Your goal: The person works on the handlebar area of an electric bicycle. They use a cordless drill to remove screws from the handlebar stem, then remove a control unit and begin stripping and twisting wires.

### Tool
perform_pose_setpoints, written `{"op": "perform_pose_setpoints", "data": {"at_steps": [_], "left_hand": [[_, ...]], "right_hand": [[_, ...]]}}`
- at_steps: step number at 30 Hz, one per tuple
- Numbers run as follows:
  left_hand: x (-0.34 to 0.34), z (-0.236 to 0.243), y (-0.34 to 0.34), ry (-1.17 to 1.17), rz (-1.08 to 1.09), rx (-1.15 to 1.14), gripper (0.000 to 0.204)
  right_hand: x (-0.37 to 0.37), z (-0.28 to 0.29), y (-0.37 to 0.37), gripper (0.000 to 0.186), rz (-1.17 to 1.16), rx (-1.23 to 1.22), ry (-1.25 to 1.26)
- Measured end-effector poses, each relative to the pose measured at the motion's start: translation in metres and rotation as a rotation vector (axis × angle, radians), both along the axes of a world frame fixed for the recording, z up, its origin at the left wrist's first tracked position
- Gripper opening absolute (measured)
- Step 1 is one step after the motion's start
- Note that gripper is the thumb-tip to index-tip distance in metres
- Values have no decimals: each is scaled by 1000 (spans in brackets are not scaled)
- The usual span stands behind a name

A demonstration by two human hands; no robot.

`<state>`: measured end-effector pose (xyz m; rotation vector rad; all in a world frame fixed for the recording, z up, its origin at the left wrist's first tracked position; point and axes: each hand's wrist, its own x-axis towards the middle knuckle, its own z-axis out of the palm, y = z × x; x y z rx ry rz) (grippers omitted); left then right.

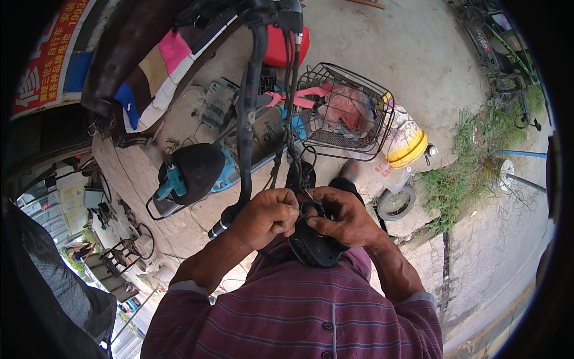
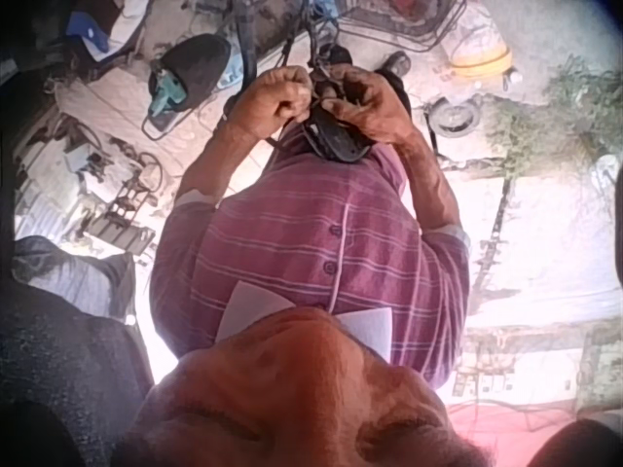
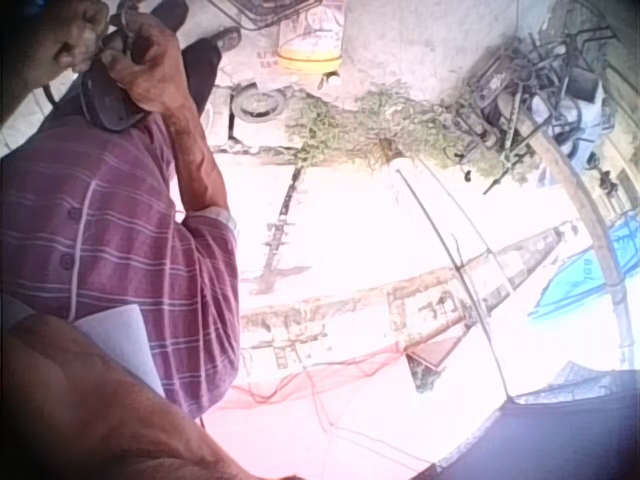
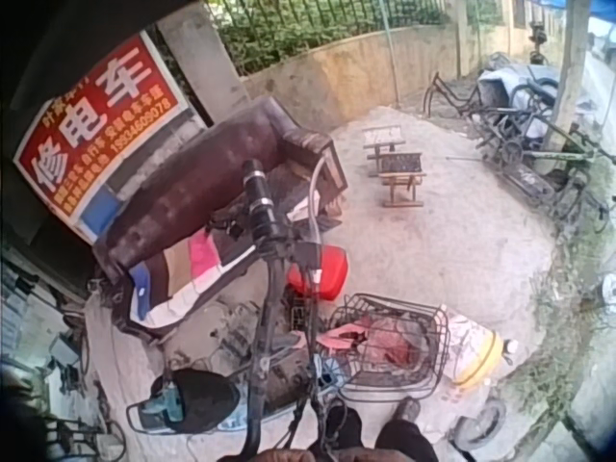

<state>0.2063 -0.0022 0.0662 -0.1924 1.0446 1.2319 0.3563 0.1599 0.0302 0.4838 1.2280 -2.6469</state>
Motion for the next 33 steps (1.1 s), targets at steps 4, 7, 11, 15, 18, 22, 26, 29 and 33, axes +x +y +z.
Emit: {"op": "perform_pose_setpoints", "data": {"at_steps": [4, 7, 11, 15, 18, 22, 26, 29, 33], "left_hand": [[-2, -3, -1, -21, 36, 16, 6], [-2, -4, 1, -20, 55, 45, 6], [-2, -5, 1, -48, 79, 74, 6], [-2, -8, 2, -90, 106, 92, 5], [-3, -8, 1, -109, 133, 91, 5], [-3, -12, -1, -129, 174, 142, 5], [-2, -12, 3, -130, 194, 124, 6], [0, -12, 7, -32, 145, 82, 6], [-5, 2, 16, 379, -36, 0, 7]], "right_hand": [[-1, -2, -1, 35, -16, -17, 8], [0, -3, 0, 32, -6, -7, -5], [-1, -3, 1, 27, -20, 10, -10], [0, -7, 1, 24, -19, 18, 11], [0, -8, 0, 21, -24, 11, 14], [-1, -6, -2, 19, -11, 36, 14], [-1, -6, 0, 17, 10, 53, 5], [3, -8, 1, 16, 20, 14, -20], [0, -16, -2, 16, -9, -13, 11]]}}
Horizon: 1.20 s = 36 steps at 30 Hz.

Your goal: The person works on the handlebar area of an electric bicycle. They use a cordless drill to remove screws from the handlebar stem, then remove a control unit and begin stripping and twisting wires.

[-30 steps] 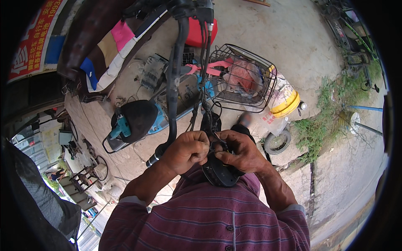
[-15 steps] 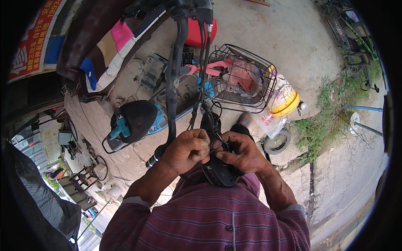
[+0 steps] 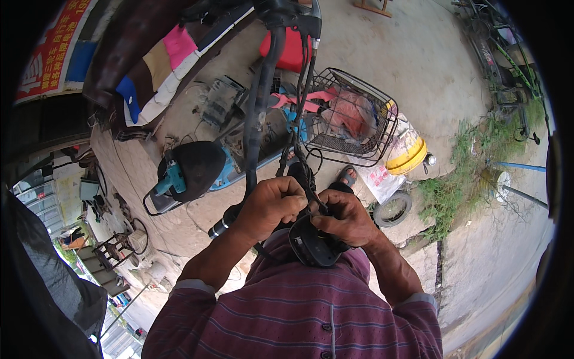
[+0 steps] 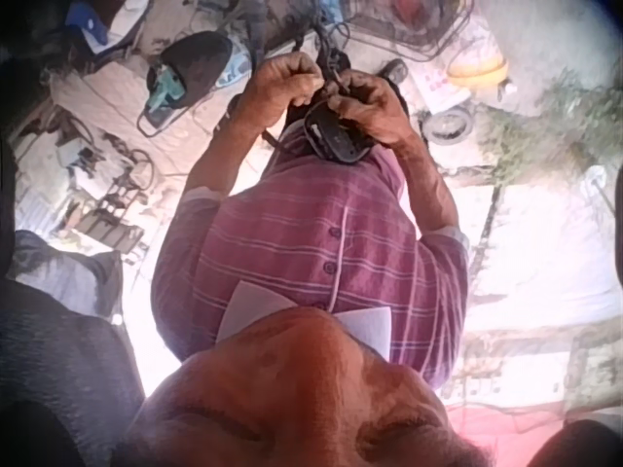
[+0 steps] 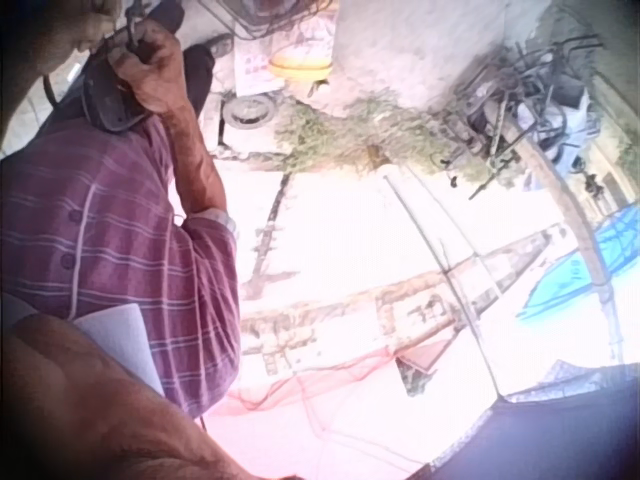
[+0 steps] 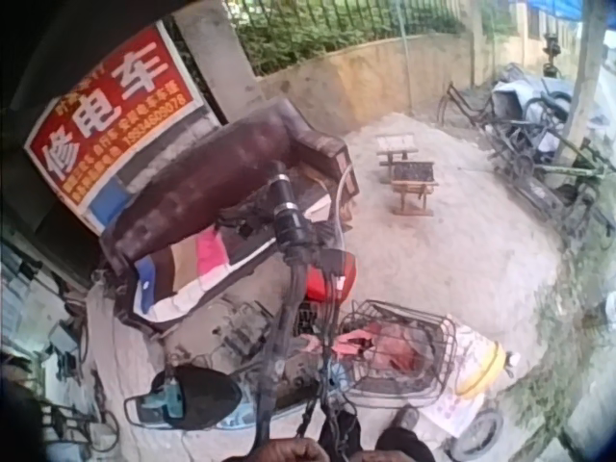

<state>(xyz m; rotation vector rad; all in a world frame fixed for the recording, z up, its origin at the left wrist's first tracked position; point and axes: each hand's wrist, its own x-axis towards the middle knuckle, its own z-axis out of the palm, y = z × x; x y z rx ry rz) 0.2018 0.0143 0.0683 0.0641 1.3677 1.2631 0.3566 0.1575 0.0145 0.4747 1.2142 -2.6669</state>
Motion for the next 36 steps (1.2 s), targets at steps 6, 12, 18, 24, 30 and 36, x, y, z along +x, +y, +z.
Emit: {"op": "perform_pose_setpoints", "data": {"at_steps": [6, 12, 18, 24, 30, 36], "left_hand": [[6, -10, -14, 580, -207, 110, 16], [15, -4, -16, 829, -38, 222, 22], [29, -25, -21, 796, 61, 142, 27], [28, -24, -17, 740, 37, 75, 28], [31, -34, -13, 804, 45, 124, 26], [32, -32, -18, 669, 141, 220, 22]], "right_hand": [[0, -6, -6, 11, -52, 59, -152], [-14, -2, -12, 12, -133, -108, -59], [4, -25, 12, 19, -71, -12, -202], [-3, -21, 15, 28, -56, 71, -267], [0, -37, 22, 28, -29, 31, -210], [-15, -4, 3, 39, -43, 153, -232]]}}
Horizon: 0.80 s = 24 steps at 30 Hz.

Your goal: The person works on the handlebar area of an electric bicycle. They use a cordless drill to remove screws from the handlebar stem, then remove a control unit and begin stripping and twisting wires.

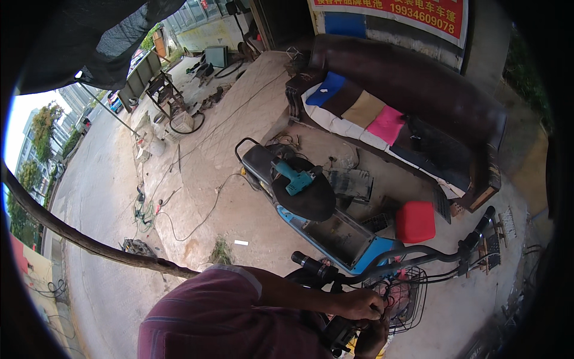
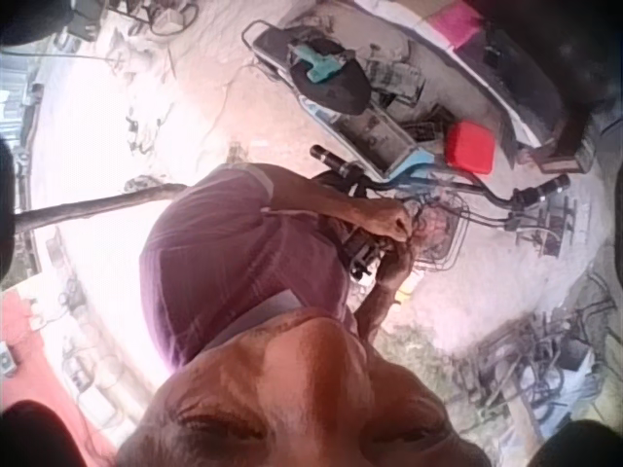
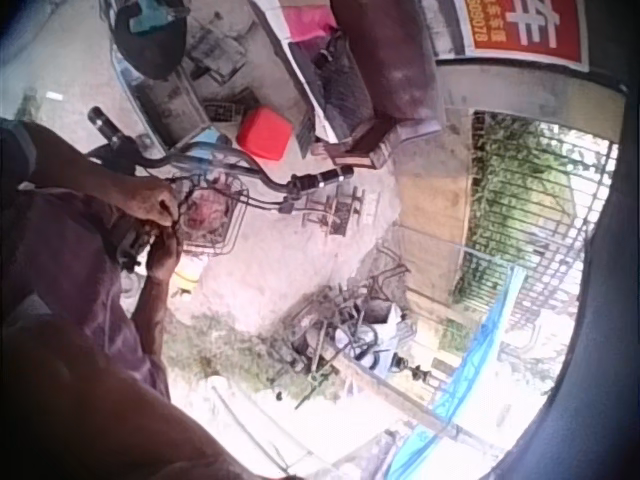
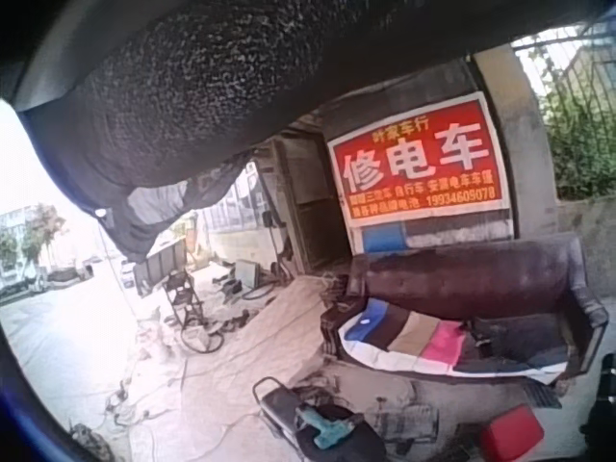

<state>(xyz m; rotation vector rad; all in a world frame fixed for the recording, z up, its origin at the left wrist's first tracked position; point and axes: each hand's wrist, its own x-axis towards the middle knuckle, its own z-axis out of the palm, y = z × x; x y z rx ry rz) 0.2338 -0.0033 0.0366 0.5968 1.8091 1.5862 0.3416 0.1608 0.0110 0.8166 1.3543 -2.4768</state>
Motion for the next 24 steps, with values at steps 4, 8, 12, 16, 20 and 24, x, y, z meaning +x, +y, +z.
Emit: {"op": "perform_pose_setpoints", "data": {"at_steps": [4, 8, 12, 16, 20, 24], "left_hand": [[-2, 14, 2, -186, 5, -1, 23], [-3, 15, 8, -253, -16, -1, 23], [1, 10, 7, -192, -6, 13, 24], [2, 8, 2, -182, -22, 5, 25], [3, 0, 2, -24, -10, -31, 25], [2, 2, 2, 131, 38, -15, 25]], "right_hand": [[6, -22, 11, 41, -5, -68, -9], [0, -26, 8, 28, -44, 47, 22], [0, -27, 9, 31, -31, 45, 43], [-3, -22, 5, 34, -33, 13, 95], [-4, -21, 4, 29, 116, 345, 306], [-21, 38, -5, 20, 70, -57, 16]]}}
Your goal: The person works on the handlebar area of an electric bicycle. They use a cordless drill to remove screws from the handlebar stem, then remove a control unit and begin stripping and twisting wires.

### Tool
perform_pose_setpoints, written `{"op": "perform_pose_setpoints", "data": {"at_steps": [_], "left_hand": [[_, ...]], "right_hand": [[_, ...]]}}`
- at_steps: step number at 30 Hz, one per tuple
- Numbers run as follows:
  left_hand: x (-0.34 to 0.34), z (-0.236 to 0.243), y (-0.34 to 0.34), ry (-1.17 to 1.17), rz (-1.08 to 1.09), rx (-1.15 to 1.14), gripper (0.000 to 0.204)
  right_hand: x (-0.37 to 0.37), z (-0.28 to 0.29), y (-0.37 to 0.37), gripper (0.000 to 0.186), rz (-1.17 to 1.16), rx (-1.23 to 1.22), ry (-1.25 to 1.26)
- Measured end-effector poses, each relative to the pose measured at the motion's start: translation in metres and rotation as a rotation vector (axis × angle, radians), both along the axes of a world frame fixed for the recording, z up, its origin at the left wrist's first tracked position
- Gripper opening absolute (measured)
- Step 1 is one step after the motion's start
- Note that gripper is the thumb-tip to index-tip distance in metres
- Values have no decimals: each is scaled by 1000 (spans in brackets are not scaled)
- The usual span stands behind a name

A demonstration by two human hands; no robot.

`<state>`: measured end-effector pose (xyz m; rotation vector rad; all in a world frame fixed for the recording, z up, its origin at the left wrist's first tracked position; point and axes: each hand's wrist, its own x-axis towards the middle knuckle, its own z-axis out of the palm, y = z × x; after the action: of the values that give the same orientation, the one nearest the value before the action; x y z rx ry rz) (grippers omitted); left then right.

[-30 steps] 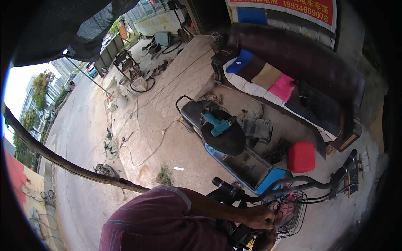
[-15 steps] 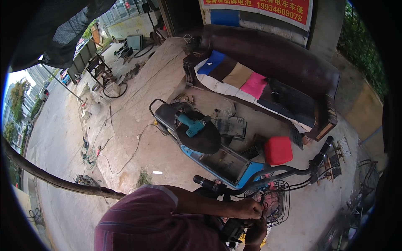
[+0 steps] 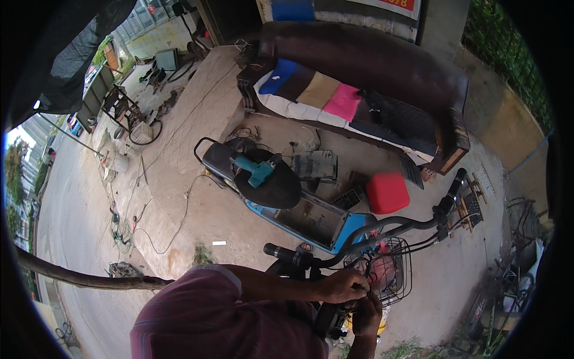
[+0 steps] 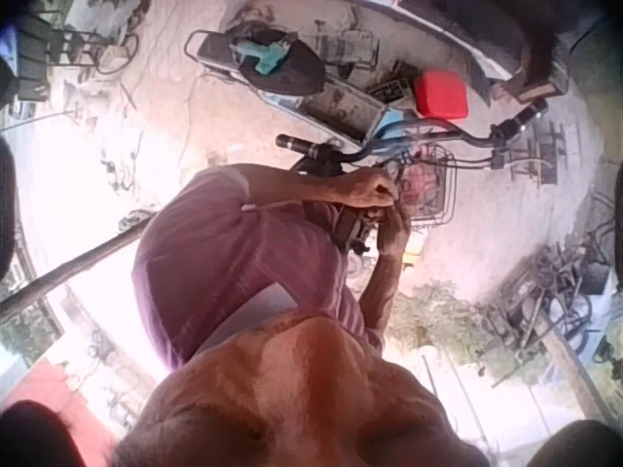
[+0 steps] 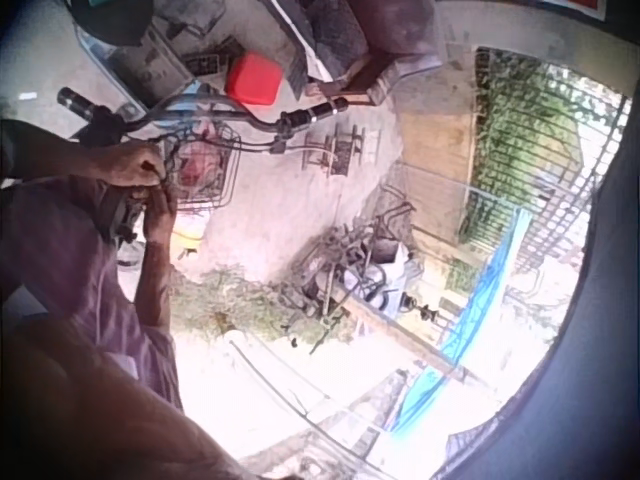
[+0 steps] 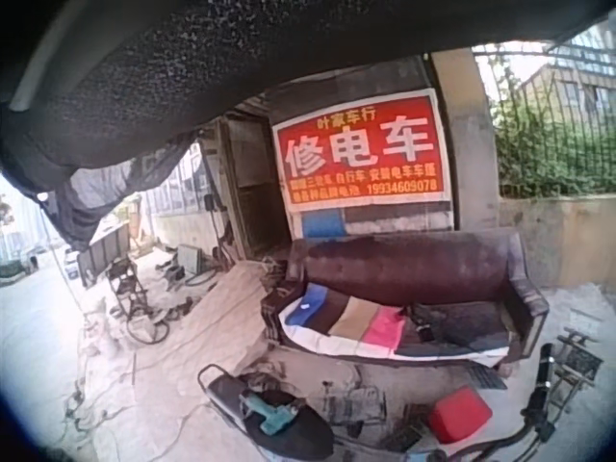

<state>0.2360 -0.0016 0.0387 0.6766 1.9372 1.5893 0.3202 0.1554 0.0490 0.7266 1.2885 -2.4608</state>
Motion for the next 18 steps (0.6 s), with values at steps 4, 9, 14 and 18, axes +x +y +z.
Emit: {"op": "perform_pose_setpoints", "data": {"at_steps": [4, 9, 14, 18], "left_hand": [[0, -1, -4, 32, -7, -22, 24], [0, -2, 2, 85, -66, -20, 26], [1, 3, 2, 114, -101, -66, 31], [-2, 4, 0, 98, -92, -71, 30]], "right_hand": [[-2, 6, 0, 20, 35, 34, -50], [5, -1, 1, 19, -23, 27, -38], [10, 2, -6, 22, -74, 132, -17], [13, -2, -1, 22, -51, -3, 1]]}}
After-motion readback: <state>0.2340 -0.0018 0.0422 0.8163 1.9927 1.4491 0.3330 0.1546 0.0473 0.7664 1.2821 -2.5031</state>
